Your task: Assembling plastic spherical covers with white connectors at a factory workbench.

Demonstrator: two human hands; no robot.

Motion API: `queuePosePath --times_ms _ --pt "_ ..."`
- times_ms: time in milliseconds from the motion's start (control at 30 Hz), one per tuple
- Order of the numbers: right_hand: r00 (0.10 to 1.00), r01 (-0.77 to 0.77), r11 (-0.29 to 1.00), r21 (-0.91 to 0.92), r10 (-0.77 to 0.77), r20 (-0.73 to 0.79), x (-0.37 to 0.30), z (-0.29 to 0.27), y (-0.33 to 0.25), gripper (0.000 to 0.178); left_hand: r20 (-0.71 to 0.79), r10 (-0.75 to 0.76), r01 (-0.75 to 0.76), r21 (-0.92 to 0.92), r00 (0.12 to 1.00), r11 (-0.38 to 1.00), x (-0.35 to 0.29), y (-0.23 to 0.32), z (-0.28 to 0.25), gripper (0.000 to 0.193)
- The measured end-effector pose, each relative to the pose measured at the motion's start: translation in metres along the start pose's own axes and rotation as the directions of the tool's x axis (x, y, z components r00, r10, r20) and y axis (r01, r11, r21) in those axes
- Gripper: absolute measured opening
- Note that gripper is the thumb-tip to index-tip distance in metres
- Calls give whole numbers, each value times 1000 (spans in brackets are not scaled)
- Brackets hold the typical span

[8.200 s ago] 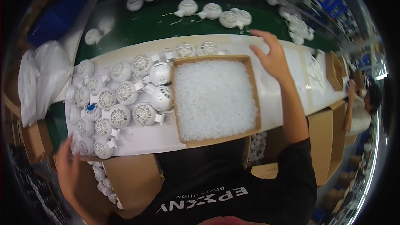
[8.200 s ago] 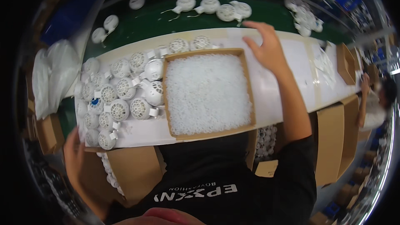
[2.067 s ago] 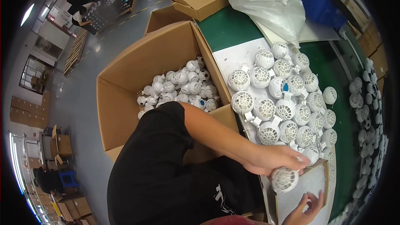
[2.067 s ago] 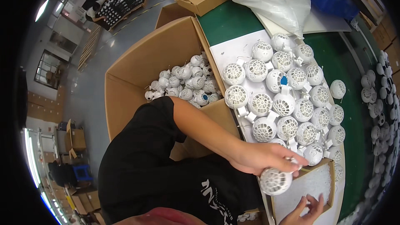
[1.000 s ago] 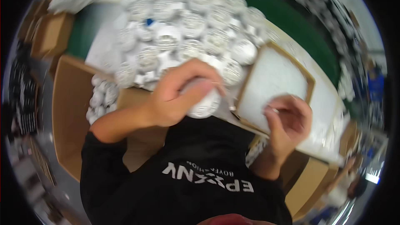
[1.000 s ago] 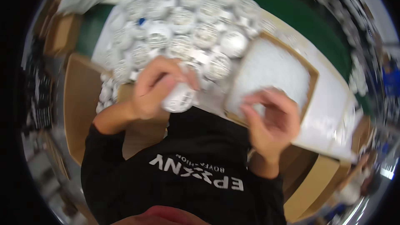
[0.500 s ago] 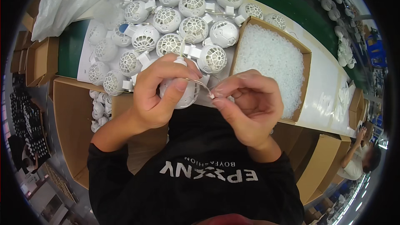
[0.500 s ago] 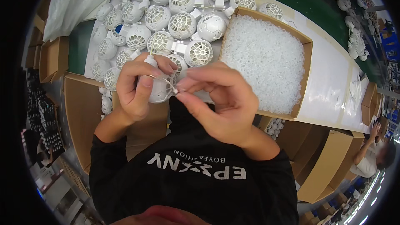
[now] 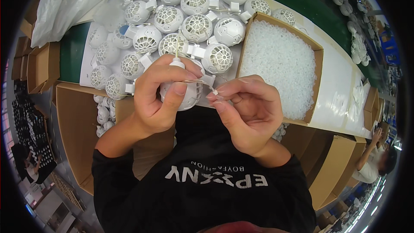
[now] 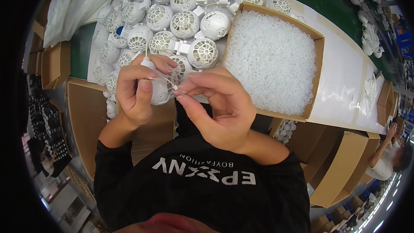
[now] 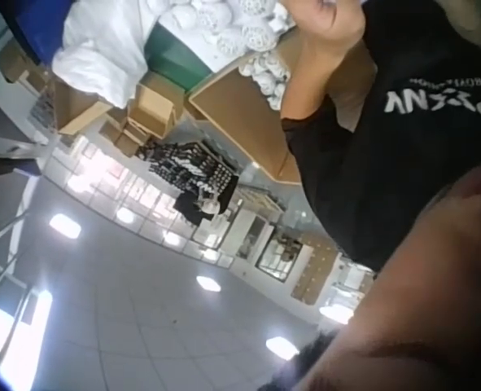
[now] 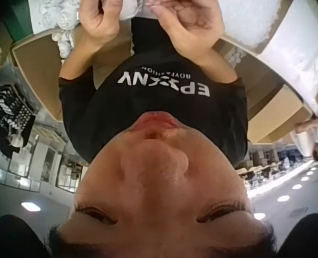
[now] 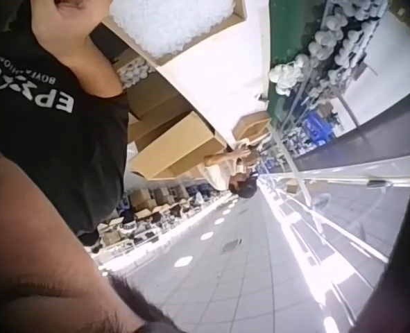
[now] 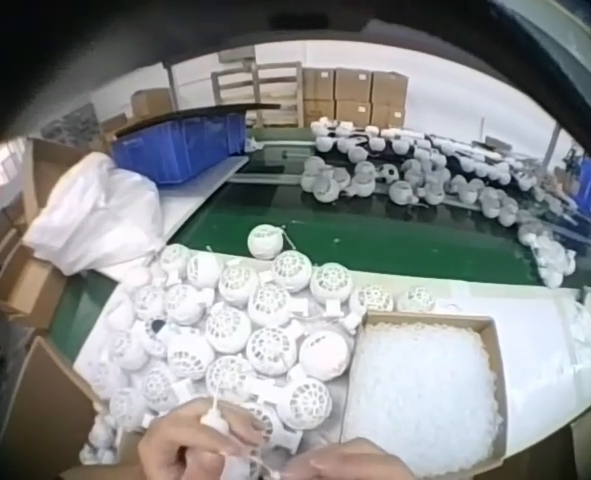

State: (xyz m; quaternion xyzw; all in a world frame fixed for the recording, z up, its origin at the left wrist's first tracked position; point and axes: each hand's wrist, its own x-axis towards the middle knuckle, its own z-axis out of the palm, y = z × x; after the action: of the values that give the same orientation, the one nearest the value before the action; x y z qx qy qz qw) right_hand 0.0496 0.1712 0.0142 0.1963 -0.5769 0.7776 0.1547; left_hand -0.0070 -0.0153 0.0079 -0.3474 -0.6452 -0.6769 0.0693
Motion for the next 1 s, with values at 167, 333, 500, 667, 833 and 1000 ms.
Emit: queuePosePath --times_ms 167,333,500,667,833,1000 --pt "999 18 1000 -16 -19 -50 4 0 1 51 14 54 -55 86 998 995 3 0 1 13" --pt "999 28 999 -26 -27 21 13 -10 -3 52 51 71 -80 202 996 976 4 2 3 14" --pt "998 37 997 -68 -34 44 17 -18 -9 52 126 114 -154 372 985 916 9 6 -1 21" --pt "997 21 998 -65 -16 70 15 -22 -11 51 104 114 -147 394 988 908 8 3 2 24" --pt "998 -4 993 -118 11 61 18 -20 -8 49 122 119 -160 420 985 893 13 2 3 24" --pt "997 -56 992 -112 62 42 24 -25 -3 47 210 131 -216 461 969 861 13 3 -2 26"
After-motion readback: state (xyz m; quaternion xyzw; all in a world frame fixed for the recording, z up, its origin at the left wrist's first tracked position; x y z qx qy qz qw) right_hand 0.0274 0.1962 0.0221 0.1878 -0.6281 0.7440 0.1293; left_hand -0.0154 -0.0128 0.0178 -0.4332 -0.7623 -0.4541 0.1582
